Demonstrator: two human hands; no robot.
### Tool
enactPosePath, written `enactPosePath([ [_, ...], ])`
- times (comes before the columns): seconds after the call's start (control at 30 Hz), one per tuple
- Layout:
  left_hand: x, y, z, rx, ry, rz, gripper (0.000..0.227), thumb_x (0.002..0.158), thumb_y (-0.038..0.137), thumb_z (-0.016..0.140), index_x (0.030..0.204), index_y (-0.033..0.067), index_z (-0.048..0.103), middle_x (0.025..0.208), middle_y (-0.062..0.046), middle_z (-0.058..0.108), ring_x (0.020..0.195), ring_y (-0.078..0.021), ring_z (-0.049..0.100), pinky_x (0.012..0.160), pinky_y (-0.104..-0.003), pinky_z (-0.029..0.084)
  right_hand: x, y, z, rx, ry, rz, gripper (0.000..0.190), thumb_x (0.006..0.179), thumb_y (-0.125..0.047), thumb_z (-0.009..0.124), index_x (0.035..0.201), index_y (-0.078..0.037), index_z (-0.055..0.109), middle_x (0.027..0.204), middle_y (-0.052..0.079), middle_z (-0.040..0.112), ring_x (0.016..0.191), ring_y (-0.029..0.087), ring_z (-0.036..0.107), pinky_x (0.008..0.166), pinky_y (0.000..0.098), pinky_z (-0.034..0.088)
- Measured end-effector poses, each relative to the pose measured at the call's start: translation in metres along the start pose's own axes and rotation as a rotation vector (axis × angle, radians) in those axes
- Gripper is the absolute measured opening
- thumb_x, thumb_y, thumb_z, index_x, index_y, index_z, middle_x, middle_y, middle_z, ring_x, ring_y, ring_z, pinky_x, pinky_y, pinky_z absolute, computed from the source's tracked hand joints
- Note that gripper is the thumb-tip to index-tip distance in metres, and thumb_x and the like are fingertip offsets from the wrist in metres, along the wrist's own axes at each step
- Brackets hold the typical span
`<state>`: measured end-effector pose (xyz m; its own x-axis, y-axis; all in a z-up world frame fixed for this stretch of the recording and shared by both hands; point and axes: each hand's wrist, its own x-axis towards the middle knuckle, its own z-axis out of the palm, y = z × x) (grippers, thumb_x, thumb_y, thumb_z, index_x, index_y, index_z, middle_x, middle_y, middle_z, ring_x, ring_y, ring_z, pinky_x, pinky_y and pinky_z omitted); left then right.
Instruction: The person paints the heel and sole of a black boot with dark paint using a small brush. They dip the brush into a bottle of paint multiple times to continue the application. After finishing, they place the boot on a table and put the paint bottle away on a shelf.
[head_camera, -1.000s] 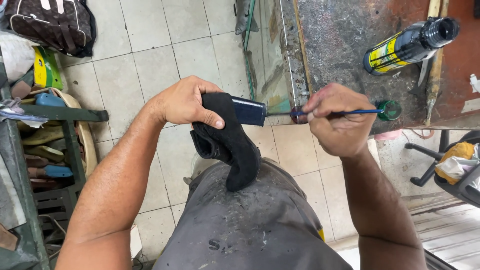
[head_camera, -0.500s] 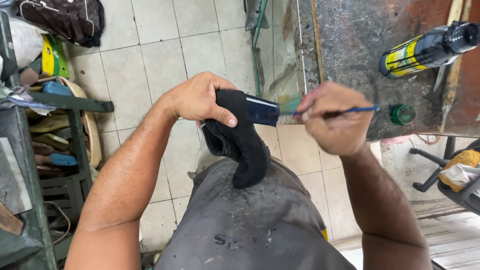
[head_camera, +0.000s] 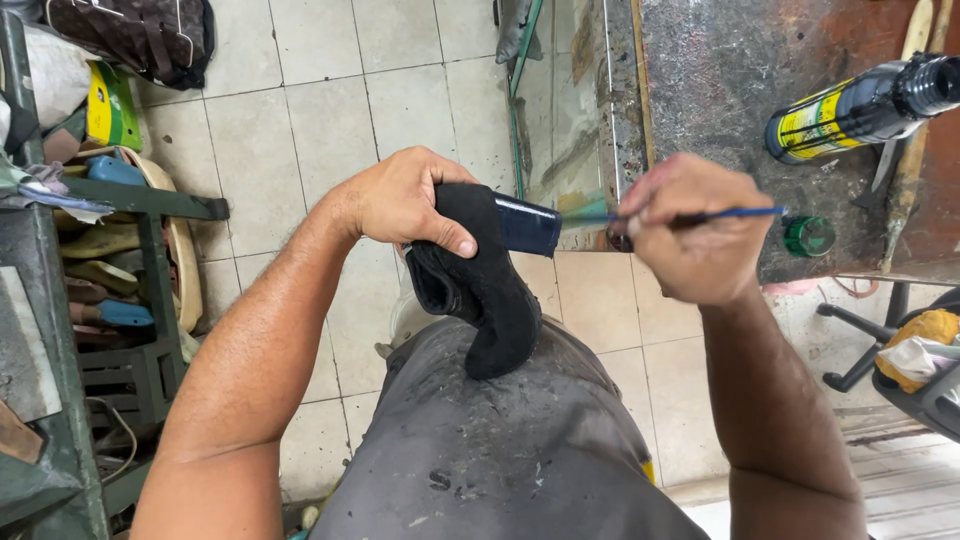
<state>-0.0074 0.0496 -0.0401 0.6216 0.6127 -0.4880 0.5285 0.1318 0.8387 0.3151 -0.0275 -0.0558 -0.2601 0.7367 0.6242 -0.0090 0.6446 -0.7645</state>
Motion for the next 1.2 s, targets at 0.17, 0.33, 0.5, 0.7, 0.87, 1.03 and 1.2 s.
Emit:
enactPosePath([
  [0.17,0.0,-0.003,-0.001,-0.014,0.006,-0.011,0.056,0.052,0.03,0.101,0.103,0.0178,0.082,0.079,-0.008,0.078,0.068,-0.0161,0.067,0.063,-0.031,0.061,-0.009,-0.005,-0.006,-0.018,0.004,0.026,0.018,0.081,0.007,0.07,0.074,-0.008,0.062,0.082,0.02,0.07,0.071,0.024,0.069,0.068,0.0317,0.057],
  [0.33,0.017,-0.031,0.002,-0.045,0.05,0.03,0.052,0.054,0.036,0.1,0.098,0.017,0.082,0.076,-0.009,0.076,0.064,-0.0169,0.066,0.057,-0.032,0.06,-0.009,-0.051,0.016,-0.241,-0.044,0.169,0.024,0.067,0.012,0.073,0.069,-0.01,0.064,0.079,0.013,0.074,0.064,0.028,0.071,0.062,0.0352,0.058],
  [0.5,0.025,-0.11,-0.011,-0.409,0.022,0.155,0.039,0.069,0.036,0.087,0.087,0.0061,0.07,0.074,0.002,0.062,0.063,-0.0081,0.056,0.048,-0.023,0.043,-0.034,-0.092,-0.062,-0.557,0.212,0.109,0.037,0.091,0.024,0.073,0.081,-0.002,0.048,0.098,0.03,0.064,0.088,0.035,0.068,0.076,0.0434,0.061],
  [0.7,0.029,-0.2,0.013,-0.989,-0.093,0.256,0.066,0.07,0.039,0.091,0.114,-0.0048,0.067,0.099,-0.01,0.076,0.08,-0.0169,0.074,0.069,-0.027,0.06,-0.029,-0.13,-0.16,-0.726,0.53,-0.022,0.018,0.073,-0.002,0.048,0.083,0.011,0.056,0.085,0.034,0.048,0.09,0.046,0.057,0.07,0.0427,0.047],
  [0.87,0.034,-0.223,0.048,-1.174,-0.181,0.287,0.06,0.074,0.028,0.09,0.117,-0.0056,0.065,0.099,-0.014,0.076,0.083,-0.0232,0.075,0.072,-0.032,0.061,0.001,-0.121,-0.195,-0.677,0.354,0.046,0.022,0.086,0.021,0.046,0.093,0.009,0.063,0.094,0.019,0.054,0.077,0.028,0.058,0.063,0.0355,0.061],
  [1.03,0.035,-0.22,0.058,-1.201,-0.24,0.257,0.052,0.073,0.025,0.095,0.106,0.0032,0.061,0.091,-0.009,0.071,0.079,-0.0224,0.074,0.066,-0.031,0.061,0.042,-0.101,-0.179,-1.144,0.115,0.331,0.018,0.091,0.009,0.065,0.104,0.003,0.076,0.097,0.015,0.073,0.084,0.02,0.061,0.073,0.0304,0.052],
  [1.2,0.031,-0.243,0.055,-1.104,-0.349,0.235,0.049,0.08,0.023,0.09,0.114,-0.006,0.071,0.099,-0.017,0.078,0.085,-0.0301,0.078,0.074,-0.039,0.064,0.075,-0.098,-0.145,-1.101,0.152,0.843,0.017,0.09,0.0,0.068,0.102,-0.01,0.073,0.098,0.005,0.074,0.081,0.011,0.067,0.073,0.0237,0.06],
])
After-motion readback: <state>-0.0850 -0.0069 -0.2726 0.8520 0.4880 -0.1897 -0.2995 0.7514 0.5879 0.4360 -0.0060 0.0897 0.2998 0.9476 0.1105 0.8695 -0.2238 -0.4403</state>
